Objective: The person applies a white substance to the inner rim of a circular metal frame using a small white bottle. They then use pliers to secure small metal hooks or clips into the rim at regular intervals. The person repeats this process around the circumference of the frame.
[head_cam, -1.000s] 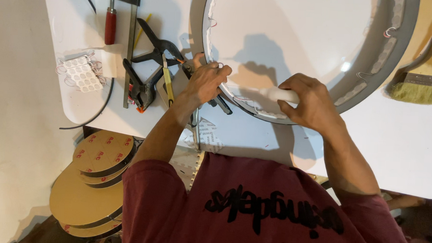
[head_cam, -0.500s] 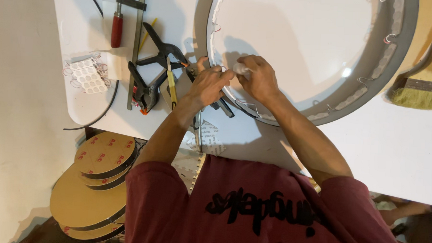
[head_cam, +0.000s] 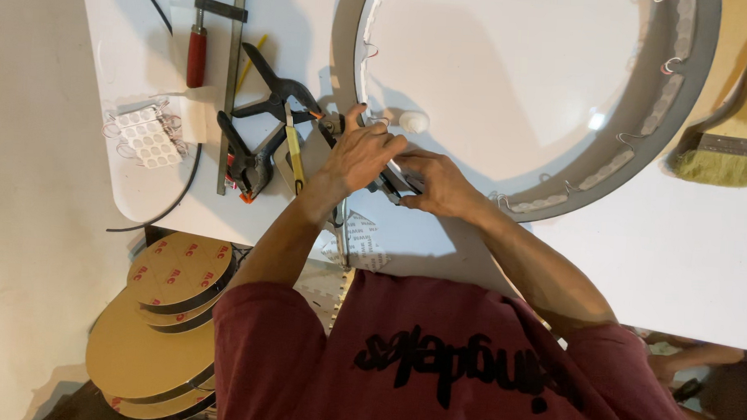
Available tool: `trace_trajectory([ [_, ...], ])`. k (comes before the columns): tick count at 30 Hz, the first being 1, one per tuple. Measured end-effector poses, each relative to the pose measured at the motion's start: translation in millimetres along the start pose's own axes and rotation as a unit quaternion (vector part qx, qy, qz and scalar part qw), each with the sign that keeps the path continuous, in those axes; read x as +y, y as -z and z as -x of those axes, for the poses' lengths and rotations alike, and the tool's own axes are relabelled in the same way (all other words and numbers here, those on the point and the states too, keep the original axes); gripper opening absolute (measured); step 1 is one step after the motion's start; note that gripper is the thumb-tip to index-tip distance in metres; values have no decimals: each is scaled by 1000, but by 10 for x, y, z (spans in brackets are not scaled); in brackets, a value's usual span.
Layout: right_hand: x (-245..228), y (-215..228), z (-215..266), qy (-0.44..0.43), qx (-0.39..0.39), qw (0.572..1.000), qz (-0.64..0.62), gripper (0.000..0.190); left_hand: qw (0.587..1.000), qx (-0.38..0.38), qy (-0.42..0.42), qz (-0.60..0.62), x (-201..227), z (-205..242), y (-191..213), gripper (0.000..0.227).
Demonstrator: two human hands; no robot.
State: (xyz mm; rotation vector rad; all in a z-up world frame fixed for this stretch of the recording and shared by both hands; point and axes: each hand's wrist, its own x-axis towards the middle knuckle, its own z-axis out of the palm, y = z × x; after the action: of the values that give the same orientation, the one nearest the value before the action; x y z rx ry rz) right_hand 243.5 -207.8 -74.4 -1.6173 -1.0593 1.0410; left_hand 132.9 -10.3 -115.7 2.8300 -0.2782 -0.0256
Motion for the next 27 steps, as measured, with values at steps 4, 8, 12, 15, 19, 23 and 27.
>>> trace_trajectory([
  [4, 108, -44, -39, -13, 17, 1000, -16, 51, 999, 32, -36, 2, 42, -87, 201, 34],
  [8, 302, -94, -69, 29, 29, 999, -20, 45, 999, -5, -43, 8, -53, -91, 2, 38],
  [12, 152, -44, -90, 52, 31, 998, -33, 43, 997, -69, -33, -2, -101, -93, -75, 52],
  [15, 286, -100, -71, 48, 36, 997, -42, 45, 996, -79, -39, 22, -159, -68, -155, 54],
  [19, 264, -85, -75, 41, 34, 997, -50, 45, 995, -91, -36, 10, -189, -57, -205, 59],
  [23, 352, -88, -73, 41, 31, 997, -51, 49, 993, -104, -40, 30, -185, -74, -185, 61],
  [27, 425, -111, -72, 38, 37, 997, -56, 50, 994, -99, -38, 27, -181, -83, -192, 63],
])
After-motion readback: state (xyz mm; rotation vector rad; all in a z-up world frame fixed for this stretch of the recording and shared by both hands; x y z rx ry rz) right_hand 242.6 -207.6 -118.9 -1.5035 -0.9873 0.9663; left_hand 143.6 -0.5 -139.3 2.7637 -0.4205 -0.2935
